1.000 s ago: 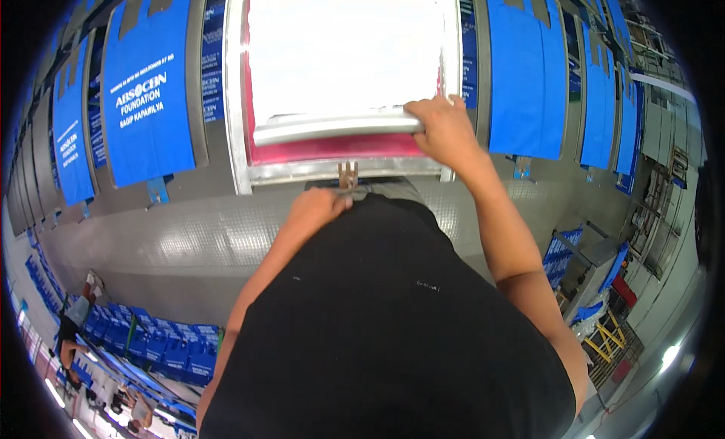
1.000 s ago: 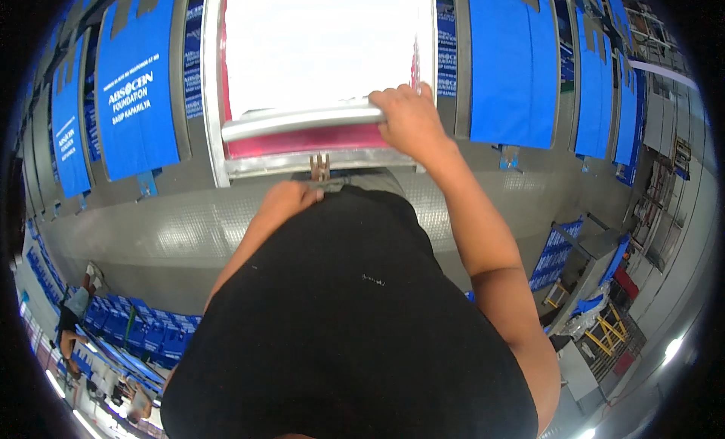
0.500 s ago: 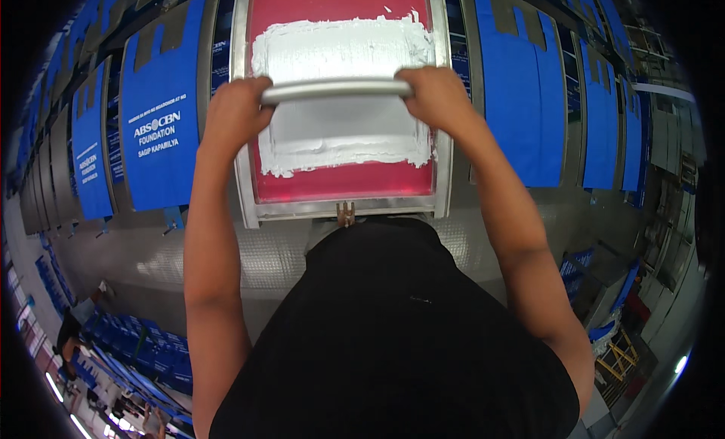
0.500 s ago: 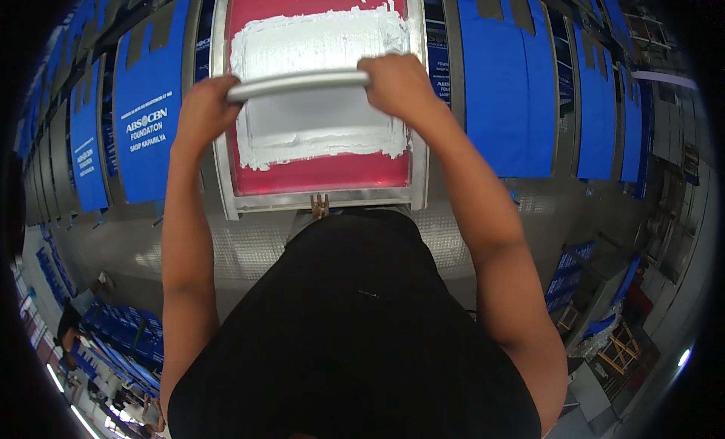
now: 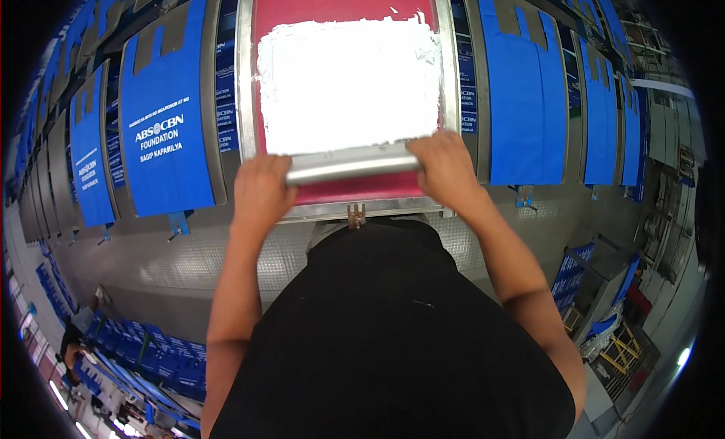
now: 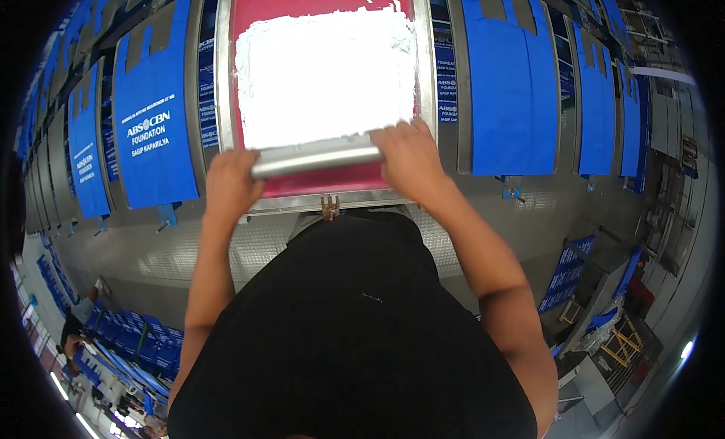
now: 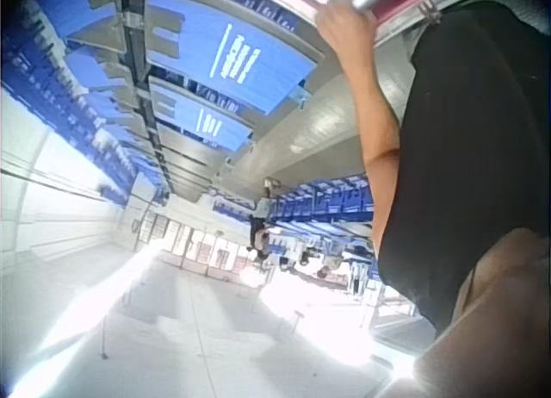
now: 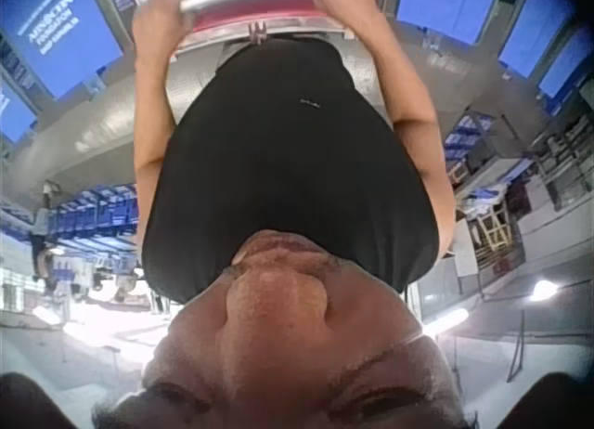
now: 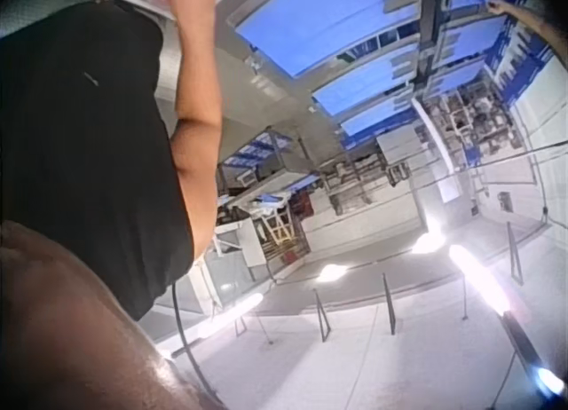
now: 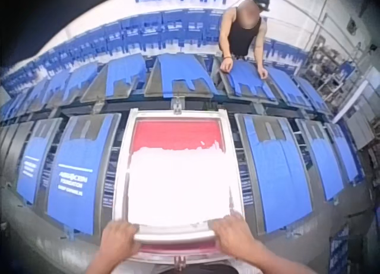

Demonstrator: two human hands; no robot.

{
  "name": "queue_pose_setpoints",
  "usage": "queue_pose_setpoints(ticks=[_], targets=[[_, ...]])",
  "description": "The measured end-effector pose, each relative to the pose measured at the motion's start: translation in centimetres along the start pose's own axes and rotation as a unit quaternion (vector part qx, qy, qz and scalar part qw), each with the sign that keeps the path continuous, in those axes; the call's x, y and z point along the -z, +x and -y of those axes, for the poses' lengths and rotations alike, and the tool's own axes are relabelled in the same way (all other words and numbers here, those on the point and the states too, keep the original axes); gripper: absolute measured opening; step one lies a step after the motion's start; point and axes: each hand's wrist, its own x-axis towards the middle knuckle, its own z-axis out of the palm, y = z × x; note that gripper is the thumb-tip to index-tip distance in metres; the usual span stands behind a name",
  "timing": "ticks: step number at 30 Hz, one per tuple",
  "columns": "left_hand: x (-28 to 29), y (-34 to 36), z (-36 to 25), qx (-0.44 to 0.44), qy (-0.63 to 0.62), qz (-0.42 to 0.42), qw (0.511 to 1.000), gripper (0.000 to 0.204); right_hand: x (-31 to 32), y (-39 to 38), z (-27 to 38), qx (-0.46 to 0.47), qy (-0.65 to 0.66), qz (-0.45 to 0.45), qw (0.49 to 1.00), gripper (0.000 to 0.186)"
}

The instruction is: The person aligns a blue fabric sheet on a metal frame and then uses a squeegee to spread white ink across a screen printing frame. The person repeatedly moves the squeegee back and forth to ensure even coverage of the ink on the screen.

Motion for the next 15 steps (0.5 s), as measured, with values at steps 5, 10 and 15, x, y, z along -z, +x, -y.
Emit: queue_pose_setpoints(ticks=[5, 10, 15], targets=[[-2.4, -1.5, -0.4, 0.002, -0.042, 0.005, 0.999, 0.033, -2.1, -1.7, 1.5, -0.026, -0.010, 0.015, 1.000, 0.039], [-3.8, -3.5, -0.2, 0.002, -0.061, -0.007, 0.998, 0.039, -3.1, -1.9, 0.9, -0.051, -0.001, 0.035, 0.998, 0.043], [-5.8, -1.2, 1.3, 0.025, -0.047, -0.024, 0.998, 0.039, -4.9, -0.1, -1.1, -0.028, -0.013, -0.018, 0.999, 0.043]])
